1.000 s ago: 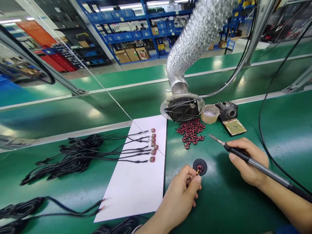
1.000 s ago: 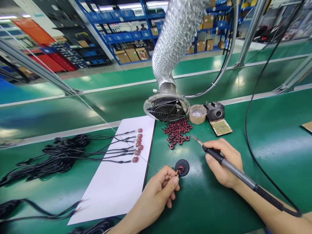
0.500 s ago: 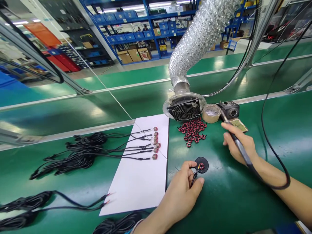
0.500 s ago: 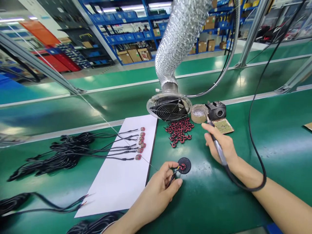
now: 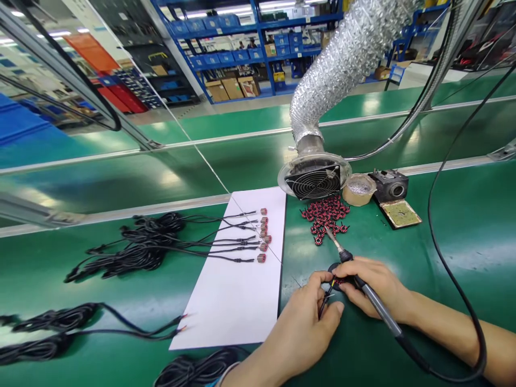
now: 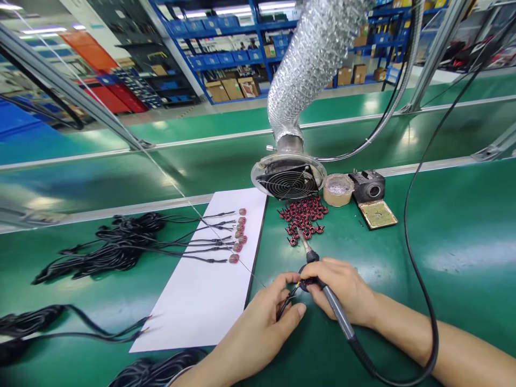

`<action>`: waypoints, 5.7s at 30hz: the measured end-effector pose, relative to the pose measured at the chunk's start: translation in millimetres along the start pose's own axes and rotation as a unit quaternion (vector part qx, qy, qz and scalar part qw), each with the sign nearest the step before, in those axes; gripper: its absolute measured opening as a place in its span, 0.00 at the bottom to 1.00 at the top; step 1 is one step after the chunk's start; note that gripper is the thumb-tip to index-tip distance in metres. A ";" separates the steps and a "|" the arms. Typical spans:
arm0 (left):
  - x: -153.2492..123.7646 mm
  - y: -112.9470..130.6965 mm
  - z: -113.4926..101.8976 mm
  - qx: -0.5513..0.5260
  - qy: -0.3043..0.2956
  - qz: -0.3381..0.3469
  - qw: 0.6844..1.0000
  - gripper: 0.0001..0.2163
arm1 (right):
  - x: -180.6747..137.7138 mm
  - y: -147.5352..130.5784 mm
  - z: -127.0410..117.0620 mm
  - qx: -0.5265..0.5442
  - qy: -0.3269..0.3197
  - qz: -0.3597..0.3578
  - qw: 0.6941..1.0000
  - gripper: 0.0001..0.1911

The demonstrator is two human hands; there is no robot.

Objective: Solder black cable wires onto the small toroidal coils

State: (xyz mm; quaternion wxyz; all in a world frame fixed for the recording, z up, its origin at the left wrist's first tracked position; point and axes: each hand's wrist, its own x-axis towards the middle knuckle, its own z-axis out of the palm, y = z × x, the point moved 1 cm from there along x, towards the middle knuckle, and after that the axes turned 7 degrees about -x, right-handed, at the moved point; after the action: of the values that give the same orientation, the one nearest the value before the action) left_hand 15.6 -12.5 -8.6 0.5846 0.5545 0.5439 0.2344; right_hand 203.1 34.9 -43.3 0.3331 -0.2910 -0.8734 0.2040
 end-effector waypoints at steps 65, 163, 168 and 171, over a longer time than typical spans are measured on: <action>-9.2 3.6 5.7 0.132 0.074 0.187 0.971 0.10 | 0.9 -29.3 -28.5 0.215 -0.120 0.239 0.939 0.22; -10.7 5.3 7.0 0.150 0.039 0.272 0.950 0.07 | -1.9 -25.3 -44.2 0.118 0.002 0.058 0.991 0.20; -5.6 1.5 11.3 0.202 0.057 0.290 0.934 0.06 | -11.7 -18.8 -48.1 0.047 -0.013 -0.024 0.999 0.26; -1.6 4.6 11.1 0.286 0.068 0.303 0.907 0.07 | -26.5 -4.2 -43.8 -0.006 0.026 -0.012 1.000 0.24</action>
State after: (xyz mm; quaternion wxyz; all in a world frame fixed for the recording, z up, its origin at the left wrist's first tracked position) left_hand 26.5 -17.0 -6.2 0.2640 0.8186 0.4319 0.2714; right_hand 248.4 21.8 -22.8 0.3564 -0.2874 -0.8690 0.1874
